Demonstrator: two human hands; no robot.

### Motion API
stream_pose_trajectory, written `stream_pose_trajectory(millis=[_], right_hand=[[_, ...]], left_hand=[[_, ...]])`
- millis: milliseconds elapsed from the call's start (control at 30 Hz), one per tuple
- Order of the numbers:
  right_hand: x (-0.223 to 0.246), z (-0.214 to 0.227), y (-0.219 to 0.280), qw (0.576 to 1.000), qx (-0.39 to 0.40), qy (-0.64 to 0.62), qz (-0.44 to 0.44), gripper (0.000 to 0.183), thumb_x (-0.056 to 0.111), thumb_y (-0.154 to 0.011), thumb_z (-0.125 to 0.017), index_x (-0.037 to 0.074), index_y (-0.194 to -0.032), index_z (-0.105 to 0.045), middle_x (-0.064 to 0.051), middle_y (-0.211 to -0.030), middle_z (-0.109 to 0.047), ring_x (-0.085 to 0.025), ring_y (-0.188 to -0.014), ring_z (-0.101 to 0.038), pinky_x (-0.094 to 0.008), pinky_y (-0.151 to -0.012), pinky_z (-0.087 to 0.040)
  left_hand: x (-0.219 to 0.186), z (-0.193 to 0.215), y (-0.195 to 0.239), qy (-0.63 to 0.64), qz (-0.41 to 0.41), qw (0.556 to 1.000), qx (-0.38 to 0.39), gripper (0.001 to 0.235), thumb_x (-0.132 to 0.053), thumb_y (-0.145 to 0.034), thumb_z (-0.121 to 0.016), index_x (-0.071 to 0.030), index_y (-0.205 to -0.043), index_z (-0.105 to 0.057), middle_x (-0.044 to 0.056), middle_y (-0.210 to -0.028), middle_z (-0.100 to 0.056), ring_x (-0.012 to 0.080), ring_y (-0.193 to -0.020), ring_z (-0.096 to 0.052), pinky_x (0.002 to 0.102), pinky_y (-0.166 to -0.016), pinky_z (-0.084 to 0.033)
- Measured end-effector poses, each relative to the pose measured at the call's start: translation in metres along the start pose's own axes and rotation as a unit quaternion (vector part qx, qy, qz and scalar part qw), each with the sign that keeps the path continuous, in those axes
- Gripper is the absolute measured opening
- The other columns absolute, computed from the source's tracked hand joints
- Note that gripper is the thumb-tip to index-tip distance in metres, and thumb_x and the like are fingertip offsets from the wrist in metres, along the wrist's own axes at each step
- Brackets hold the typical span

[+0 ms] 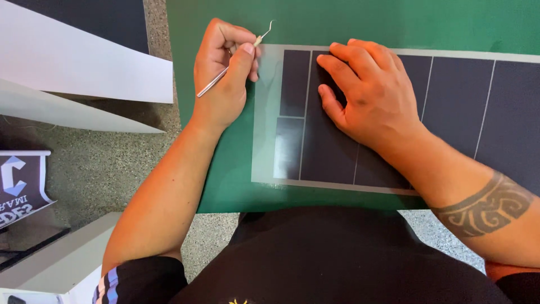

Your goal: Weeding excess vinyl from a cut sheet using a weeding tool to reveal the design

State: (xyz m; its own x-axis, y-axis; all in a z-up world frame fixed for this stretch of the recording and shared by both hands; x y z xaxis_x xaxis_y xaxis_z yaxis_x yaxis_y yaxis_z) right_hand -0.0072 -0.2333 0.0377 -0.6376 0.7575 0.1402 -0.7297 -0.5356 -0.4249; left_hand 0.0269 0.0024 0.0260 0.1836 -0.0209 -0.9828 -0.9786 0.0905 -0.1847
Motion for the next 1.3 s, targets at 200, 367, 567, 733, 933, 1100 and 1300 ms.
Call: stream_pose_trajectory(millis=[200,367,567,733,933,1100,1300], right_hand=[[-0.002,-0.001,0.001,1.0,-0.002,0.01,0.002,0.033,0.024,-0.101,-0.075,0.007,-0.129,-0.075,-0.01,-0.131,-0.069,-0.033,-0.12,-0.065,-0.045,-0.1,-0.055],[-0.002,0.0,0.001,1.0,-0.011,0.012,0.006,0.032,0.023,-0.101,-0.075,0.006,-0.129,-0.075,-0.009,-0.131,-0.069,-0.032,-0.12,-0.066,-0.045,-0.099,-0.056],[-0.002,0.0,0.001,1.0,-0.005,0.007,0.004,0.033,0.023,-0.101,-0.075,0.006,-0.129,-0.075,-0.01,-0.132,-0.07,-0.033,-0.12,-0.065,-0.046,-0.1,-0.055],[-0.002,0.0,0.001,1.0,-0.007,0.011,0.003,0.032,0.022,-0.1,-0.076,0.008,-0.128,-0.075,-0.009,-0.131,-0.069,-0.032,-0.12,-0.065,-0.045,-0.098,-0.055],[-0.003,0.001,0.0,1.0,-0.003,0.005,0.014,0.033,0.022,-0.102,-0.075,0.005,-0.13,-0.075,-0.011,-0.131,-0.069,-0.034,-0.119,-0.066,-0.046,-0.1,-0.055],[-0.003,0.003,-0.001,1.0,-0.004,0.003,0.004,0.035,0.022,-0.102,-0.077,0.004,-0.132,-0.074,-0.014,-0.134,-0.066,-0.036,-0.119,-0.065,-0.048,-0.101,-0.053],[-0.004,0.006,-0.001,0.996,-0.008,0.05,-0.072,0.056,0.033,-0.098,-0.078,0.001,-0.141,-0.064,-0.018,-0.126,-0.056,-0.04,-0.108,-0.055,-0.051,-0.092,-0.048]], left_hand=[[0.003,-0.001,-0.001,0.002,-0.008,1.0,0.007,0.004,-0.01,-0.102,-0.051,-0.01,-0.104,-0.055,0.009,-0.092,-0.059,0.0142,-0.075,-0.056,0.026,-0.062,-0.053],[0.004,-0.001,-0.001,0.0,-0.011,1.0,0.008,0.004,-0.011,-0.103,-0.051,-0.01,-0.104,-0.054,0.009,-0.094,-0.059,0.0151,-0.074,-0.056,0.027,-0.062,-0.053],[0.007,-0.001,-0.002,0.023,-0.012,1.0,0.008,0.004,-0.009,-0.102,-0.051,-0.01,-0.104,-0.055,0.009,-0.093,-0.059,0.0152,-0.071,-0.055,0.026,-0.061,-0.051],[0.002,-0.001,-0.002,-0.001,-0.009,1.0,0.008,0.004,-0.009,-0.101,-0.05,-0.01,-0.102,-0.054,0.008,-0.093,-0.059,0.0155,-0.069,-0.056,0.027,-0.063,-0.051],[0.008,-0.002,-0.003,0.025,-0.016,1.0,0.006,0.004,-0.009,-0.102,-0.051,-0.01,-0.103,-0.053,0.01,-0.09,-0.059,0.0152,-0.071,-0.055,0.026,-0.061,-0.05],[-0.001,-0.002,-0.004,-0.009,-0.029,0.999,0.014,0.004,-0.012,-0.103,-0.049,-0.01,-0.103,-0.052,0.008,-0.091,-0.059,0.0147,-0.07,-0.055,0.026,-0.063,-0.05],[-0.005,-0.002,-0.003,-0.022,-0.038,0.999,0.016,0.004,-0.012,-0.103,-0.049,-0.01,-0.104,-0.052,0.007,-0.089,-0.059,0.0146,-0.071,-0.057,0.027,-0.065,-0.05]])
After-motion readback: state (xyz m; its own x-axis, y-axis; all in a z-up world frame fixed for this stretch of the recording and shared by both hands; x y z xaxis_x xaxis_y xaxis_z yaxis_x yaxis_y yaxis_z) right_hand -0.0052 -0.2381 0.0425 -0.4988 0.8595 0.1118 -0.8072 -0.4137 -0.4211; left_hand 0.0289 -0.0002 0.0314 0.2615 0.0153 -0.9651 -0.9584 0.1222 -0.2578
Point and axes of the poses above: each hand's wrist, its own y-axis away from the middle knuckle, its own z-axis out of the back of the hand, x = y × z, the point moved 3 cm from there along -y, towards the middle knuckle
